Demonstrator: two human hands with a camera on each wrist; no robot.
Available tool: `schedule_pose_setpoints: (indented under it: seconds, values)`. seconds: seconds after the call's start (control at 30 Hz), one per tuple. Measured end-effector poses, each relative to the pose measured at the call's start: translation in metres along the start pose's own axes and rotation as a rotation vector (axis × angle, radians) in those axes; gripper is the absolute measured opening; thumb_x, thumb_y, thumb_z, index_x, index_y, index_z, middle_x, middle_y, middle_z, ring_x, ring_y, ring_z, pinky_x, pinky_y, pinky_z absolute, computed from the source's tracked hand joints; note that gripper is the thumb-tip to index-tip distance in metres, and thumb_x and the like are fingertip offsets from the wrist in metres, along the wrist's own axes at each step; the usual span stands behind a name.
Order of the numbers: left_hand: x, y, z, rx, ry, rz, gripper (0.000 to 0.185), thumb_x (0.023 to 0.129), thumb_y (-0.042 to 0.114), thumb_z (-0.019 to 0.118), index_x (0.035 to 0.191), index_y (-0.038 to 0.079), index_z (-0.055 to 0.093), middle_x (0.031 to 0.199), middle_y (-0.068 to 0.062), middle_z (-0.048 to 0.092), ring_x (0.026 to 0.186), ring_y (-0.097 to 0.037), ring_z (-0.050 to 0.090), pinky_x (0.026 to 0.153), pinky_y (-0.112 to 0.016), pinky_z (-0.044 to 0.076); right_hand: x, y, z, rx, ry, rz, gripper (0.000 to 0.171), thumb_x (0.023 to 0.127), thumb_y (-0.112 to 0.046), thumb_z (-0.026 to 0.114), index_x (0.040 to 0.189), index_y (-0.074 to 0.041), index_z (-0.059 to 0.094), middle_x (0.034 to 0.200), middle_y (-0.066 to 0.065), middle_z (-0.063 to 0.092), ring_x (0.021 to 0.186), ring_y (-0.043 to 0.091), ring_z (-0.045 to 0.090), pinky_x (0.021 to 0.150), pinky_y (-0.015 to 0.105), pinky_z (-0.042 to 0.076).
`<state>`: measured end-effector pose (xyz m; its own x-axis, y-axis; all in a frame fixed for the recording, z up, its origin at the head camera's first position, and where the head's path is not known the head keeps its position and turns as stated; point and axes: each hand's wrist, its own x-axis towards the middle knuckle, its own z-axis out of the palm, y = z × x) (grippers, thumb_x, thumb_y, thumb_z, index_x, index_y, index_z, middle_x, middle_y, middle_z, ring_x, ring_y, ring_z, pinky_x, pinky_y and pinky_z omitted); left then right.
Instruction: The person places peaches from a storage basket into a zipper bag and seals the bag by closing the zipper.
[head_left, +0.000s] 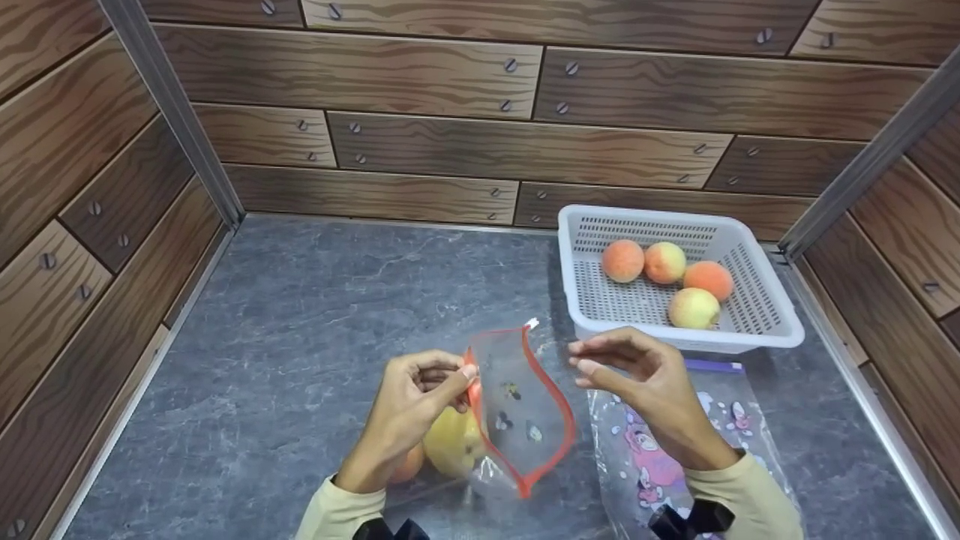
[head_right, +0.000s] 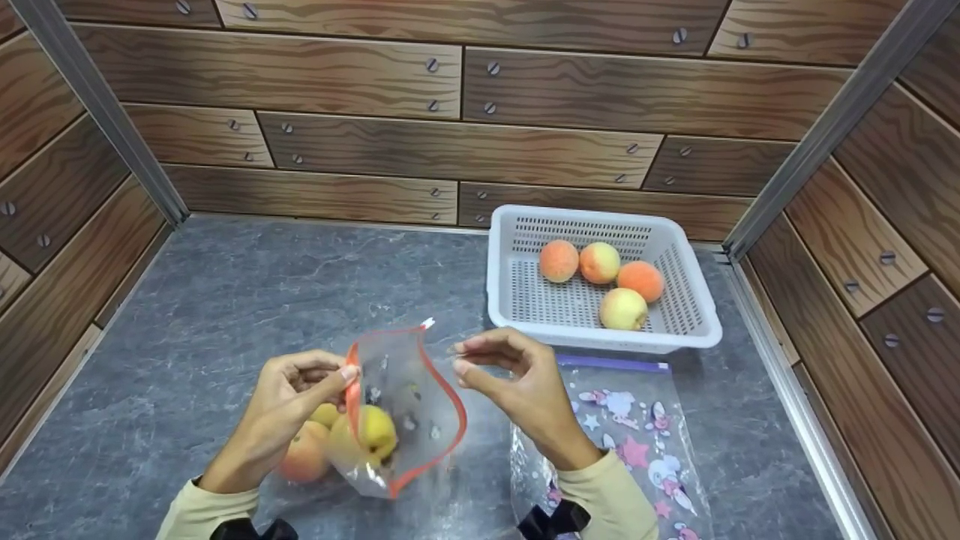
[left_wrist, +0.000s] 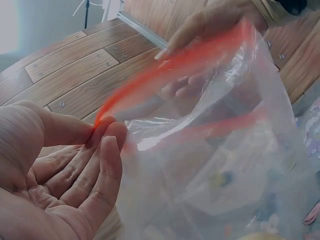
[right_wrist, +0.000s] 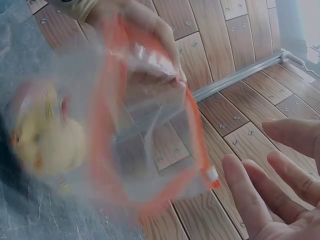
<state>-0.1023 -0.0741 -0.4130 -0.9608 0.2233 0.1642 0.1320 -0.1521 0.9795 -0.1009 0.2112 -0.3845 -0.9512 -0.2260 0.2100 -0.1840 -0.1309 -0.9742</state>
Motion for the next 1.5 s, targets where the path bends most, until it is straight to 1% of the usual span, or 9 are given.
schedule_pose_setpoints:
  seconds: [0.17, 0.3, 0.4, 0.5, 0.63, 0.87, 1.17, 1.37, 1.5]
  values:
    - [0.002, 0.000, 0.001, 0.012, -0.001, 0.007, 0.018, 0.093, 0.008, 0.072, 0.096, -0.010, 0.070, 0.081, -0.016, 0.071, 0.062, -0.015, 0.067, 0.061, -0.030, 0.061, -0.001, -0.003, -0.006, 0.006, 0.043, 0.013, 0.025, 0.090, 0.013, 0.065, 0.114, 0.017, 0.057, 0.113, 0.028, 0.067, 0.101, 0.036, 0.070, 0.083, 0.050, 0.060]
    - [0.001, -0.001, 0.001, 0.026, -0.012, 0.005, 0.019, 0.094, 0.009, 0.072, 0.095, -0.010, 0.071, 0.080, -0.017, 0.071, 0.063, -0.016, 0.067, 0.061, -0.030, 0.061, 0.002, -0.004, -0.012, -0.082, 0.093, -0.010, 0.026, 0.090, 0.012, 0.068, 0.114, 0.016, 0.060, 0.111, 0.026, 0.067, 0.099, 0.032, 0.070, 0.080, 0.046, 0.061]
    - [0.001, -0.002, 0.001, 0.030, -0.007, -0.014, 0.019, 0.093, 0.010, 0.073, 0.095, -0.009, 0.071, 0.080, -0.016, 0.071, 0.063, -0.017, 0.068, 0.061, -0.031, 0.061, 0.011, -0.002, -0.021, -0.303, 0.149, -0.117, 0.027, 0.084, 0.012, 0.075, 0.109, 0.011, 0.066, 0.107, 0.022, 0.070, 0.093, 0.025, 0.071, 0.077, 0.034, 0.062]
    - [0.001, -0.002, 0.001, 0.028, -0.003, -0.033, 0.019, 0.093, 0.010, 0.073, 0.094, -0.009, 0.071, 0.080, -0.016, 0.071, 0.063, -0.017, 0.067, 0.061, -0.030, 0.061, 0.025, 0.002, -0.033, -0.654, 0.211, -0.268, 0.030, 0.077, 0.010, 0.082, 0.104, 0.006, 0.070, 0.102, 0.017, 0.072, 0.089, 0.022, 0.071, 0.074, 0.024, 0.060]
    - [-0.003, -0.002, -0.001, 0.022, 0.002, -0.047, 0.018, 0.093, 0.008, 0.073, 0.093, -0.010, 0.070, 0.079, -0.016, 0.071, 0.062, -0.016, 0.067, 0.060, -0.029, 0.060, 0.044, 0.005, -0.053, -1.025, 0.252, -0.347, 0.037, 0.074, 0.004, 0.087, 0.106, 0.006, 0.069, 0.103, 0.017, 0.072, 0.087, 0.028, 0.069, 0.072, 0.032, 0.061]
    - [-0.002, 0.000, -0.002, 0.026, -0.006, -0.058, 0.019, 0.092, 0.010, 0.073, 0.094, -0.009, 0.070, 0.079, -0.017, 0.071, 0.063, -0.017, 0.067, 0.061, -0.029, 0.060, 0.072, -0.002, -0.100, -1.236, 0.244, -0.144, 0.057, 0.070, -0.007, 0.089, 0.119, 0.009, 0.063, 0.117, 0.031, 0.064, 0.108, 0.048, 0.058, 0.096, 0.063, 0.044]
    - [-0.002, 0.003, -0.002, -0.010, -0.005, -0.090, 0.022, 0.092, 0.011, 0.075, 0.096, -0.011, 0.070, 0.080, -0.017, 0.071, 0.065, -0.017, 0.067, 0.061, -0.027, 0.059, 0.092, 0.008, -0.159, -1.335, 0.257, 0.066, 0.069, 0.070, -0.015, 0.089, 0.125, 0.013, 0.057, 0.117, 0.038, 0.059, 0.106, 0.056, 0.055, 0.089, 0.067, 0.044]
    - [-0.001, 0.001, -0.002, -0.005, -0.012, -0.091, 0.024, 0.092, 0.011, 0.074, 0.097, -0.012, 0.069, 0.080, -0.016, 0.071, 0.065, -0.017, 0.067, 0.061, -0.028, 0.060, 0.098, 0.017, -0.187, -1.428, 0.167, 0.271, 0.079, 0.070, -0.031, 0.090, 0.125, 0.012, 0.053, 0.119, 0.039, 0.058, 0.102, 0.060, 0.056, 0.083, 0.067, 0.048]
    - [-0.001, -0.001, -0.002, 0.014, -0.017, -0.074, 0.022, 0.094, 0.011, 0.073, 0.096, -0.011, 0.070, 0.079, -0.016, 0.071, 0.065, -0.016, 0.067, 0.061, -0.030, 0.061, 0.101, 0.028, -0.198, -1.438, 0.094, 0.367, 0.073, 0.075, -0.033, 0.085, 0.123, 0.011, 0.054, 0.117, 0.038, 0.060, 0.100, 0.058, 0.057, 0.080, 0.065, 0.049]
